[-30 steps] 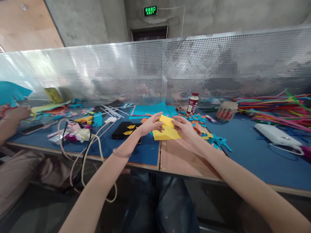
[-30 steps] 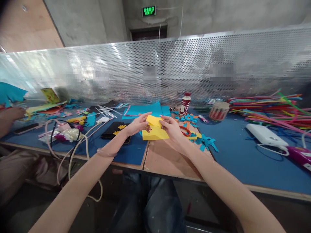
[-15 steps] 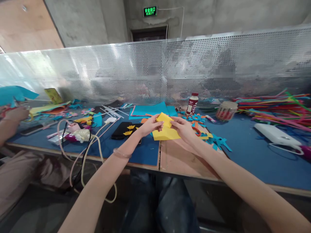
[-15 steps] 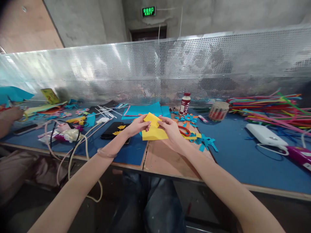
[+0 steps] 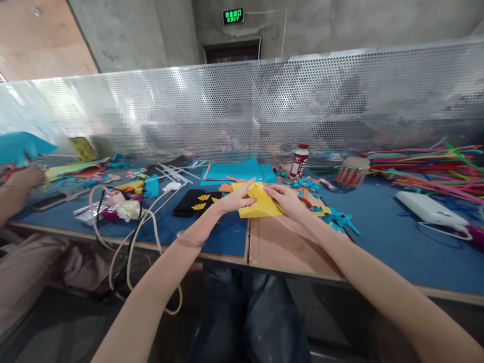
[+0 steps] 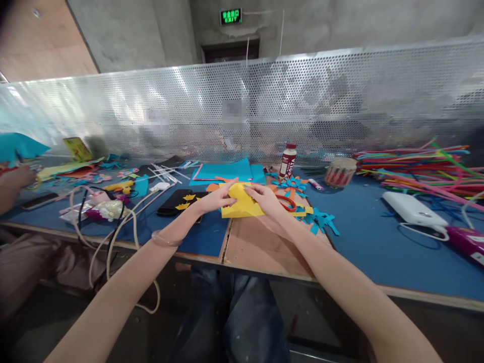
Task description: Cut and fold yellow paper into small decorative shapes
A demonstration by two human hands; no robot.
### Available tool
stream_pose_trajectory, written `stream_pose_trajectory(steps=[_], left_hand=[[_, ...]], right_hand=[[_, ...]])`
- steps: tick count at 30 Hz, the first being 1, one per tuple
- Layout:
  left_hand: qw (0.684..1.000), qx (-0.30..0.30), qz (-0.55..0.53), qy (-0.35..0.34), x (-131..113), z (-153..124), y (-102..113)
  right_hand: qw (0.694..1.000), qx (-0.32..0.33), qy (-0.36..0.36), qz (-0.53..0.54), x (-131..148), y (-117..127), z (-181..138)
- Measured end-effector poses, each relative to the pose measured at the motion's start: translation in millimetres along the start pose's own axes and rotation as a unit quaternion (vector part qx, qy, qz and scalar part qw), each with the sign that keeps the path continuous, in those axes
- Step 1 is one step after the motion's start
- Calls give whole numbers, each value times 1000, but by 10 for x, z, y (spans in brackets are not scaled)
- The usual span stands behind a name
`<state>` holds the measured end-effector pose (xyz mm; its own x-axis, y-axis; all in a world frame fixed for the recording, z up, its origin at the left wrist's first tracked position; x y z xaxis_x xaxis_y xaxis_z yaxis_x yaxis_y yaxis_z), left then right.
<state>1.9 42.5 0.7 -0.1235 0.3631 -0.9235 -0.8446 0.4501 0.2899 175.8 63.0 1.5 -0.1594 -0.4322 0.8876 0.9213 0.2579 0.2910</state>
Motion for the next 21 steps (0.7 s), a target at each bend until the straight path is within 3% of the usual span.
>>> stream_pose_trajectory(steps=[8, 21], left_hand=[[1000, 14, 24, 9, 28, -9, 5], [997, 11, -80, 17, -71, -11, -34]], right_hand=[[999, 37, 20, -22, 17, -49, -23], [999, -19, 29, -25, 99, -130, -119]])
Point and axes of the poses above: each hand's wrist, its own z-axis towards the middle knuckle, its own y-axis out of the back of the hand, x = y × z, the point moved 3 cm from there along z, towards the middle knuckle, and after that the axes turned 3 degrees about -z, right-handed, at the moved point
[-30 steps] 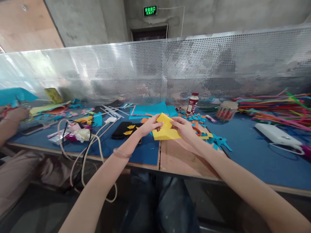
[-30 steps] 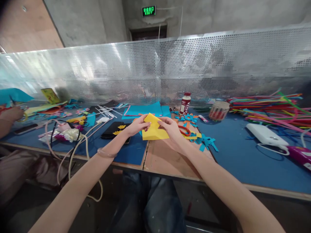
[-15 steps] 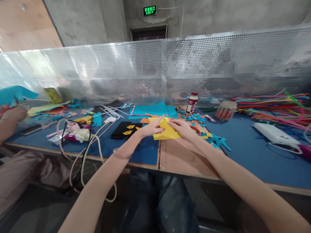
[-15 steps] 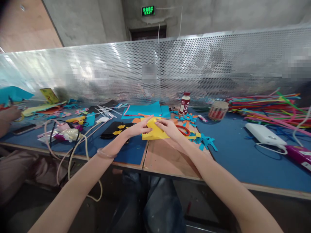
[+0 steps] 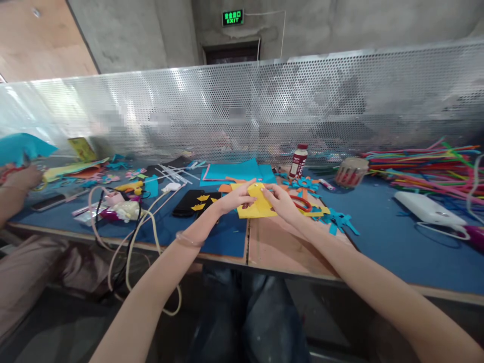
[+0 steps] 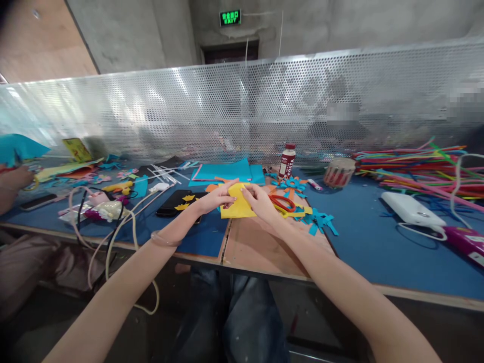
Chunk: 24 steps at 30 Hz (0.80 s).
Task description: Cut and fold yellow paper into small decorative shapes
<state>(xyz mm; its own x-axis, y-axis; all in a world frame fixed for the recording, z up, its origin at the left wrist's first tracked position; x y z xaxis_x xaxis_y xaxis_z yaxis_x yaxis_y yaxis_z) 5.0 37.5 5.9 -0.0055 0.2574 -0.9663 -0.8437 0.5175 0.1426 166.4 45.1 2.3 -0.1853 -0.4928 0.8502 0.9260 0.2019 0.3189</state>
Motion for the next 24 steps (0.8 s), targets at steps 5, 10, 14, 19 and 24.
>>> stream_pose_trajectory(steps=[5, 10, 14, 19, 24], left_hand=[[1000, -9, -17, 6, 9, 12, 12], [998, 6, -28, 55, 38, 21, -7], [998, 19, 26, 47, 70, 49, 3], [997, 5, 77, 26, 66, 54, 23], [994, 4, 109, 3, 89, 73, 29]], right_hand=[[1000, -14, -10, -6, 10, -32, -11], [999, -34, -17, 11, 47, -28, -26], [999, -33, -3, 4, 49, -22, -26], [999, -32, 21, -12, 20, -18, -27], [999, -29, 24, -24, -18, -15, -16]])
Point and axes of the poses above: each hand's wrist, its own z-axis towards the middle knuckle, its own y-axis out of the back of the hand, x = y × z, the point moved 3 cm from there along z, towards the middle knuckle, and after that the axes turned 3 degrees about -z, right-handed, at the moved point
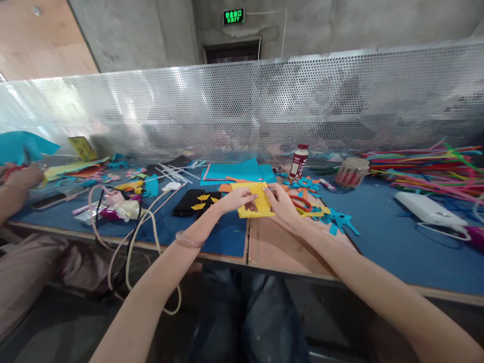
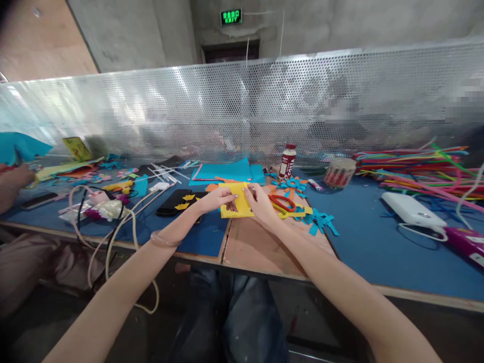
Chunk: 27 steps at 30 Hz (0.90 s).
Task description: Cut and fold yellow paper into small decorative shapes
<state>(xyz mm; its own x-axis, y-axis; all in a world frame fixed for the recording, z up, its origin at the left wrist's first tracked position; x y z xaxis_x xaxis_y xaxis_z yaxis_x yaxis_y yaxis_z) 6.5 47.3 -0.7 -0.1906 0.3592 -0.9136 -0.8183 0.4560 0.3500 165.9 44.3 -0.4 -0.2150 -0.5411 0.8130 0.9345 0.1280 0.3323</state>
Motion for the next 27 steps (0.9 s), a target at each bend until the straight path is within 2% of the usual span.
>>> stream_pose_trajectory(steps=[3, 7, 11, 15, 17, 21, 25, 27], left_hand=[[999, -13, 44, -13, 34, 22, 9], [988, -63, 133, -47, 2, 1, 37], [967, -102, 220, -80, -79, -44, 71], [938, -167, 284, -107, -116, -47, 144], [947, -185, 246, -88, -89, -32, 186], [981, -175, 85, 15, 23, -10, 241], [974, -219, -40, 41, 79, -19, 292], [968, -221, -109, 44, 98, -22, 301]], right_hand=[[999, -6, 36, -1, 4, 5, 16], [997, -14, 76, -17, -7, 13, 38], [995, -24, 90, -27, -20, 31, 52], [996, -19, 86, -32, -14, 38, 67], [998, -7, 63, 0, -33, 38, 83], [996, 39, 9, 80, -125, 24, 122], [983, 65, -44, 164, -240, 3, 150], [978, 67, -63, 189, -273, -1, 153]])
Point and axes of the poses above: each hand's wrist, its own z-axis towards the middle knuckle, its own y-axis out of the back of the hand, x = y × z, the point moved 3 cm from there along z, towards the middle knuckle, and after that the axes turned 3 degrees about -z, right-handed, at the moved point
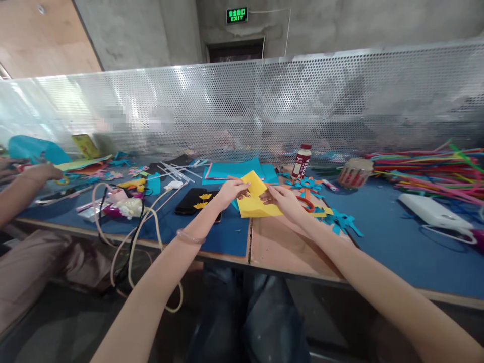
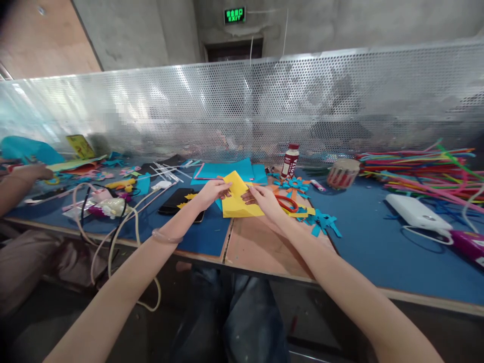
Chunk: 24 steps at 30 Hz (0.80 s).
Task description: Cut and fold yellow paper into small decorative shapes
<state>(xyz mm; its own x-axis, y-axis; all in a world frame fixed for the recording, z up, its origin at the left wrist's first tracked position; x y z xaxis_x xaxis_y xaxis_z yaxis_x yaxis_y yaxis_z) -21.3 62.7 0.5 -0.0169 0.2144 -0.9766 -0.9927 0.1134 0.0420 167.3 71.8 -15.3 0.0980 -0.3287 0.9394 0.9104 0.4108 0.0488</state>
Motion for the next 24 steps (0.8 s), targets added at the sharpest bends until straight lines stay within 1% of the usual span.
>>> stream_pose_trajectory(steps=[4, 7, 10, 16, 24], left_hand=[[989, 33, -132, 51, 23, -9, 2], [978, 44, -180, 95, 35, -18, 12], [971, 43, -200, 121, 44, -20, 27], [961, 68, -215, 163, 76, -23, 14], [961, 81, -199, 175, 102, -22, 23]], right_hand=[[1000, 8, -25, -4, 2, 0, -10], [1000, -1, -25, -14, 28, -2, -16], [1000, 6, -20, -18, 42, -20, -23], [999, 30, -27, -6, 66, -74, -66], [997, 32, -57, 30, 57, -117, -84]])
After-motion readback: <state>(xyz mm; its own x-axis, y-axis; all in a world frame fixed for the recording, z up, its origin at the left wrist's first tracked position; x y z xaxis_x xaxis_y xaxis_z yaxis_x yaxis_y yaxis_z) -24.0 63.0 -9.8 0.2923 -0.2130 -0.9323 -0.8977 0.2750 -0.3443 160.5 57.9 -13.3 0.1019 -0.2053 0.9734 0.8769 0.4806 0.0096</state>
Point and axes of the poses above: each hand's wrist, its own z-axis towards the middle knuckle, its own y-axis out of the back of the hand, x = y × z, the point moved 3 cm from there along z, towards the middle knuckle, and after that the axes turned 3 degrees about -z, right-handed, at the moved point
